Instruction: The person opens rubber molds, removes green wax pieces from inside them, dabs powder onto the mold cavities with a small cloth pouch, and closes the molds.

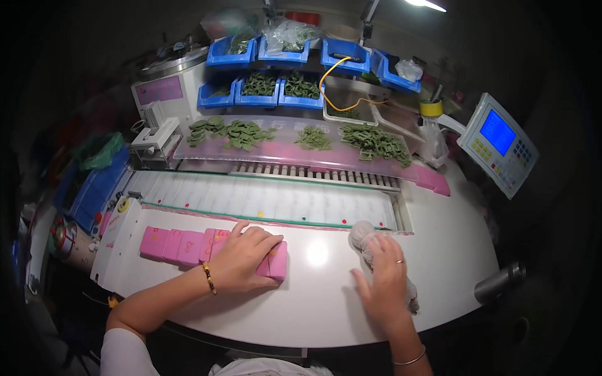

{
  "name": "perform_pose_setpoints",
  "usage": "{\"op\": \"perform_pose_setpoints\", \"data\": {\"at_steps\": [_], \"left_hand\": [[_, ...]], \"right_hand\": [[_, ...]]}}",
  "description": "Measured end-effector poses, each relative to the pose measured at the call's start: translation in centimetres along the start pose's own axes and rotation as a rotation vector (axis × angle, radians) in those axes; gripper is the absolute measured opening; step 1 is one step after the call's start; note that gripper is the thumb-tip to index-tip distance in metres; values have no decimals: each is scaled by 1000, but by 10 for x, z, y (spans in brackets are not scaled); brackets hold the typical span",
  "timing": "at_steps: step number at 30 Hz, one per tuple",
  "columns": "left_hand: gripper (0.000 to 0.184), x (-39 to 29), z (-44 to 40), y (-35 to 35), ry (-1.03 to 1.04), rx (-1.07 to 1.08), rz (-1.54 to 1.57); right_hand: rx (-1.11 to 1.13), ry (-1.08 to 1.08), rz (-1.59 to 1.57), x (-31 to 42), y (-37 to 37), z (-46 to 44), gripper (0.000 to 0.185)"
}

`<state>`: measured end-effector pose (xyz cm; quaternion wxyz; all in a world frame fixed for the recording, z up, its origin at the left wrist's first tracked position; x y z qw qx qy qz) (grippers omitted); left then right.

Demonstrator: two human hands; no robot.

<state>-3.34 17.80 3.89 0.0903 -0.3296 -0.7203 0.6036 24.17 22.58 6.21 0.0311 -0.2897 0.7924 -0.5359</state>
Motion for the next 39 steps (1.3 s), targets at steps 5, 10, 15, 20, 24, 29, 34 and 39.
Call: {"op": "perform_pose_setpoints", "data": {"at_steps": [5,10,15,20,24,29,34,39], "left_hand": [[80,-42,0,-7,205,-268,119],[80,-84,12,3,435,-418,182],[77,-102,27,6,2,-498,263],[60,-110,36,49,-314,-734,724],[53,-106,42,49,-334,-720,694],[33,-110,45,55,-446,-603,925],[22,-107,45,49,-387,-494,1172],[17,-108,42,20,-150,-523,1138]], "right_hand": [[321,281,-801,38,23,25,77],[819,560,-1862,66,60,61,86],[547,567,-1776,76,54,57,83],[364,447,-1523,86,49,61,88],[303,409,-1506,96,51,68,90],[341,411,-1465,96,51,70,84],[366,456,-1489,80,54,70,73],[422,392,-1440,66,59,68,68]]}}
Point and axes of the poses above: each hand's wrist, its own z-axis away from the middle knuckle, its own y-axis out of the palm, x = y × z, the point moved 4 cm from there along -z, towards the middle knuckle, and after that the axes turned 12 degrees about y, right-handed, at the moved point
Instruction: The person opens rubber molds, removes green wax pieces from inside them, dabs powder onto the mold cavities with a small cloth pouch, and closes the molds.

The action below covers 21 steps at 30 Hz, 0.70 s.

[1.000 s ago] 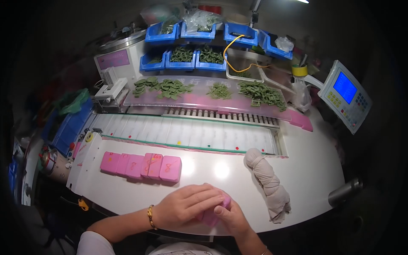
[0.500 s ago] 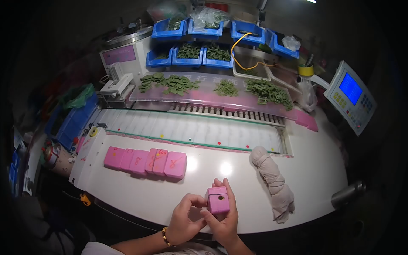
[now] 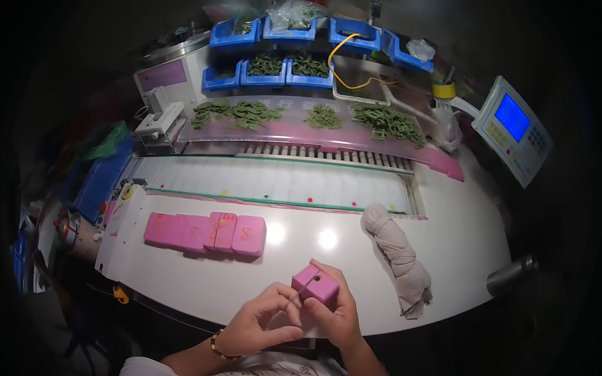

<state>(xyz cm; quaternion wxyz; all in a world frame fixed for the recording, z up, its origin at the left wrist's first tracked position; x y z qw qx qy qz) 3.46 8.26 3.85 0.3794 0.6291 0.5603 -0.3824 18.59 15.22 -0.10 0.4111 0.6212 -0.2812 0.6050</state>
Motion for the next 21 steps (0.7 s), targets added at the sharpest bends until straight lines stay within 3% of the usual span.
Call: {"op": "perform_pose_setpoints", "data": {"at_steps": [2,4,6,10,12,14,16,18,20,21], "left_hand": [[17,2,6,-4,0,-52,155],[21,3,11,-6,-325,-177,738],[32,9,11,-9,-331,-204,792],[48,22,14,-20,-340,-310,1006],[53,18,11,-35,-272,-404,1072],[58,14,11,-39,-228,-408,1033],[67,5,10,-44,-327,-377,327],[73,6,10,-46,-219,-301,154],[73,1,5,-45,-21,-131,-283],[67,-1,3,-45,-63,-126,-271]], "right_hand": [[77,116,-130,1,-2,-4,63],[90,151,-156,7,-3,-5,59],[193,172,-229,11,1,-3,50],[255,217,-265,16,-6,-4,50],[288,150,-118,22,-7,-5,50],[273,163,-123,21,-6,-6,50],[265,175,-129,18,-4,-10,50],[289,48,27,18,0,-16,50],[302,29,60,12,4,-20,50],[314,9,98,11,6,-21,51]]}}
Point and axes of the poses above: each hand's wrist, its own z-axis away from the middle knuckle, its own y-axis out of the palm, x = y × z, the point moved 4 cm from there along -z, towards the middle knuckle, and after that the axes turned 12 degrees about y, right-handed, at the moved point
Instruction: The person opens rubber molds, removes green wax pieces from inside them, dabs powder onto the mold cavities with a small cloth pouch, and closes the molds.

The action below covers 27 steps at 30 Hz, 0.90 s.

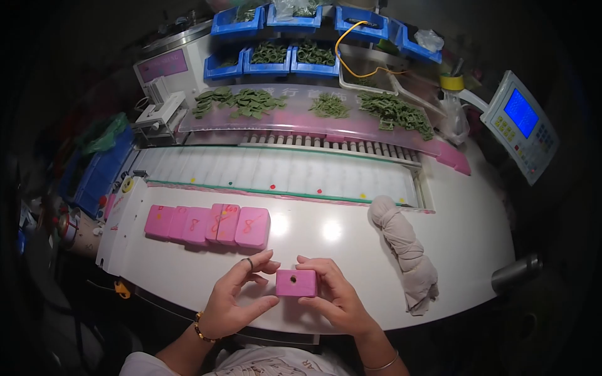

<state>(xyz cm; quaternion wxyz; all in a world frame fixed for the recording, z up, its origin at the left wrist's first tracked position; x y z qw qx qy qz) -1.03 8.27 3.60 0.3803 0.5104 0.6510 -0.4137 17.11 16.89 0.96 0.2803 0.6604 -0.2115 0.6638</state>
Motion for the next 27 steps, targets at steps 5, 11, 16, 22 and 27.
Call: {"op": "perform_pose_setpoints", "data": {"at_steps": [5,11,16,22,27], "left_hand": [[63,4,-6,-4,-48,119,24],[48,6,-25,-1,20,217,-49],[39,13,-44,1,130,369,-84],[28,29,-53,4,248,430,-66],[22,44,-54,17,382,320,-87]], "right_hand": [[-147,-20,278,9,-8,7,54],[-418,-242,647,27,-7,28,52],[-411,-443,979,21,8,27,51],[-382,-478,1126,23,9,26,50],[-366,-521,1180,25,10,24,44]]}}
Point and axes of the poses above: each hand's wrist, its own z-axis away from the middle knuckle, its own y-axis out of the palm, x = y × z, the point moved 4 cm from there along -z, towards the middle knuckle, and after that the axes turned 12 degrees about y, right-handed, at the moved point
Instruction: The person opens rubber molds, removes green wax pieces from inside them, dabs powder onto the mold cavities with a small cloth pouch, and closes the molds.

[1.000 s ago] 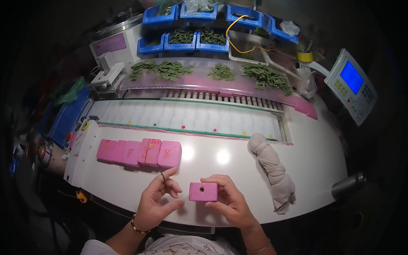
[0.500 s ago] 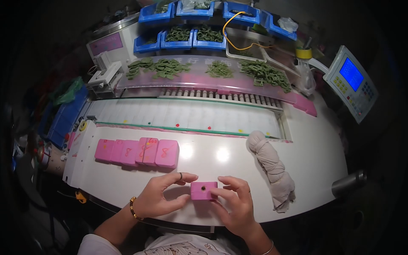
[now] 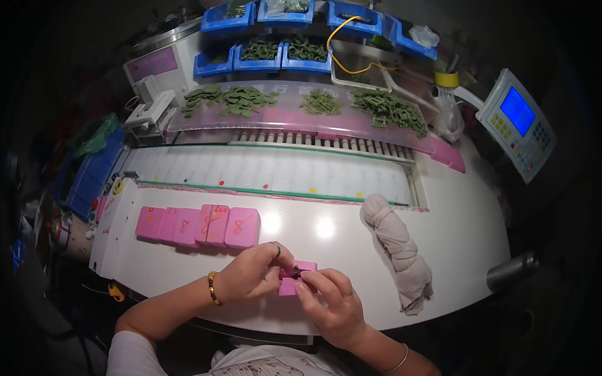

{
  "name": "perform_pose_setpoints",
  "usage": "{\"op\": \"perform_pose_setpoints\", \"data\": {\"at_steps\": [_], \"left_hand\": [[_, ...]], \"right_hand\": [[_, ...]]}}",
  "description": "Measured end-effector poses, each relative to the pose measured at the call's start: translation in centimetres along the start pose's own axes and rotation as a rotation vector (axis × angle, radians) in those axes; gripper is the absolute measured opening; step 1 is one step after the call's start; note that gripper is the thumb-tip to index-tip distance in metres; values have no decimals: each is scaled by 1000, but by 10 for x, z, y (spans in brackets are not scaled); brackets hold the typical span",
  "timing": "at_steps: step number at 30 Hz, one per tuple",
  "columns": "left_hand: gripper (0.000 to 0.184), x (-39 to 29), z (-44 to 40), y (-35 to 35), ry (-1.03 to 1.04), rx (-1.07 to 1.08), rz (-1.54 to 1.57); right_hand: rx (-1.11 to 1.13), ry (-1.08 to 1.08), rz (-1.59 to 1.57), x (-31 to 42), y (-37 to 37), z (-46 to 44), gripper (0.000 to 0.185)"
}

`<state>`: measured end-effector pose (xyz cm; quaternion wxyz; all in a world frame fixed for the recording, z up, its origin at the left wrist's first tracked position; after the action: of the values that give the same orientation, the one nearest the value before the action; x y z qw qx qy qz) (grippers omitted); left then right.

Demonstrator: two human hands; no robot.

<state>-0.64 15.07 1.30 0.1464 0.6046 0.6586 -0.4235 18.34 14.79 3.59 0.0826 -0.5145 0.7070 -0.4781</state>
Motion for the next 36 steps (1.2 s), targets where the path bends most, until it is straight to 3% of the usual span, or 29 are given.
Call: {"op": "perform_pose_setpoints", "data": {"at_steps": [5,13,19,30,36], "left_hand": [[26,2,-3,0,11,12,-74],[26,-8,1,1,-46,40,-182],[24,-12,1,0,-17,32,-201],[20,-18,1,1,30,76,-354],[13,-7,0,1,-50,27,-239]], "right_hand": [[-26,-35,79,1,-1,3,38],[-95,-113,-94,4,-5,10,14],[-57,-156,-142,6,-8,8,22],[-73,-234,-126,8,-7,12,19],[-77,-276,-97,8,-6,20,17]]}}
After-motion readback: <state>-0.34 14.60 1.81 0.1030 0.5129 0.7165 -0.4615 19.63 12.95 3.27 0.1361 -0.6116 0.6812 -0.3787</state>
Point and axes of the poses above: each hand's wrist, its own z-axis away from the middle knuckle, its own y-axis out of the palm, x = y × z, the point moved 4 cm from there along -z, towards the middle knuckle, and after that the axes turned 12 degrees about y, right-handed, at the moved point
